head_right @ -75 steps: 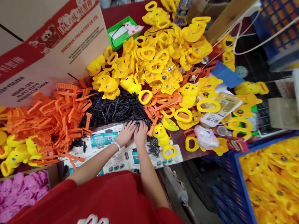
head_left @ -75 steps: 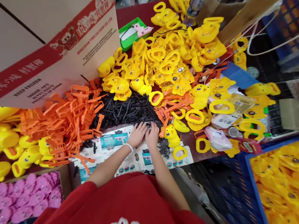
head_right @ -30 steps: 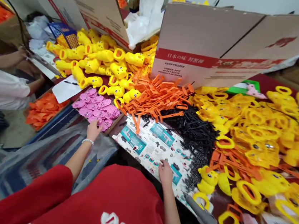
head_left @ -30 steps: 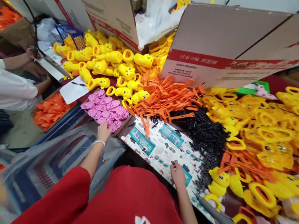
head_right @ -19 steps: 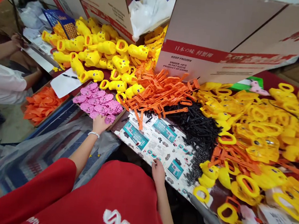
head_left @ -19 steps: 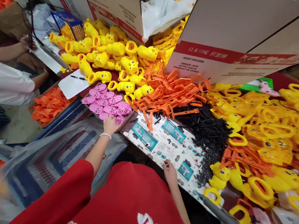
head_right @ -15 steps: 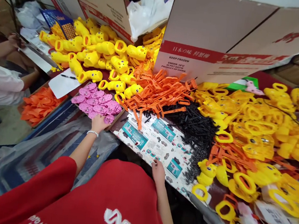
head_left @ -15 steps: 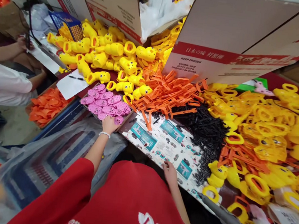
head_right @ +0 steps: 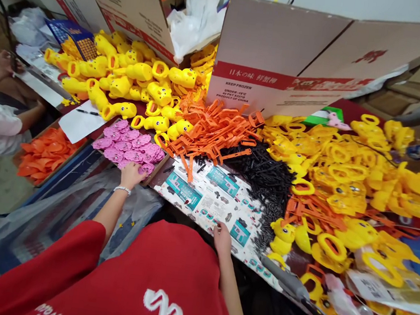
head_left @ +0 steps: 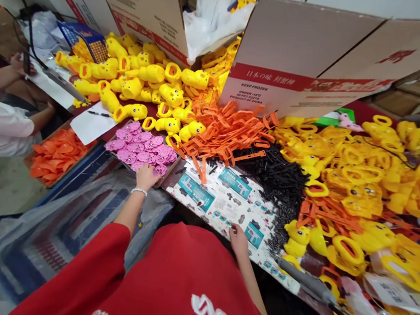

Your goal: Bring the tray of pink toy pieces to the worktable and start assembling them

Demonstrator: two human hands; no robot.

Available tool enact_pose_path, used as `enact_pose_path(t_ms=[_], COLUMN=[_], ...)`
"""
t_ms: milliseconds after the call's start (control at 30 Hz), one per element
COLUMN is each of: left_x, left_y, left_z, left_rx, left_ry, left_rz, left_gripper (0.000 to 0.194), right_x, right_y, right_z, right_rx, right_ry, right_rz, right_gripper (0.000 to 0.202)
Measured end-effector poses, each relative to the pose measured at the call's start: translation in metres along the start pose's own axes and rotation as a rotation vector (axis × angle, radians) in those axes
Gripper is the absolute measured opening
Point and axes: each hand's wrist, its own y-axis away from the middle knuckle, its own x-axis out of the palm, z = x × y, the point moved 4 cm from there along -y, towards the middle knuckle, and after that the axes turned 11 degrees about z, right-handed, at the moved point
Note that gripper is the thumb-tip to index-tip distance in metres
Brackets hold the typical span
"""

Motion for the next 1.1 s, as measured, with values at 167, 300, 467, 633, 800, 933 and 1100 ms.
enact_pose_path(t_ms=[167,300,467,633,800,933,1100], left_x=[-0.001,0.006,0.011,0.012,0.014,0.011,0.002], left_y=[0.004,0.007,0.007,0.007,0.005,0.000,-0.005], left_z=[0.001,0.000,-0.001,-0.005,-0.009,-0.012,-0.015], left_rx=[0.036,0.066,0.057,0.063,0.057,0.062,0.108], left_ry=[-0.007,-0.023,-0.029,-0.041,-0.047,-0.060,-0.106], left_rz=[-0.017,0.008,0.015,0.021,0.054,0.087,0.116], left_gripper=[0.046,0.045,0.051,0.057,0.059,0.071,0.076], right_x=[-0.002,-0.002,0.000,0.001,0.000,0.000,-0.001], right_y=[-0.002,-0.002,-0.002,-0.003,-0.004,-0.005,-0.005], right_z=[-0.001,-0.002,-0.004,-0.009,-0.012,-0.011,-0.008], right_rx=[0.004,0.010,0.012,0.015,0.034,0.036,0.037], right_ry=[-0.009,-0.016,-0.024,-0.025,-0.021,-0.015,-0.006], right_rz=[0.003,-0.001,-0.007,-0.001,-0.010,0.001,0.012], right_gripper=[0.037,0.037,0.037,0.039,0.041,0.039,0.035])
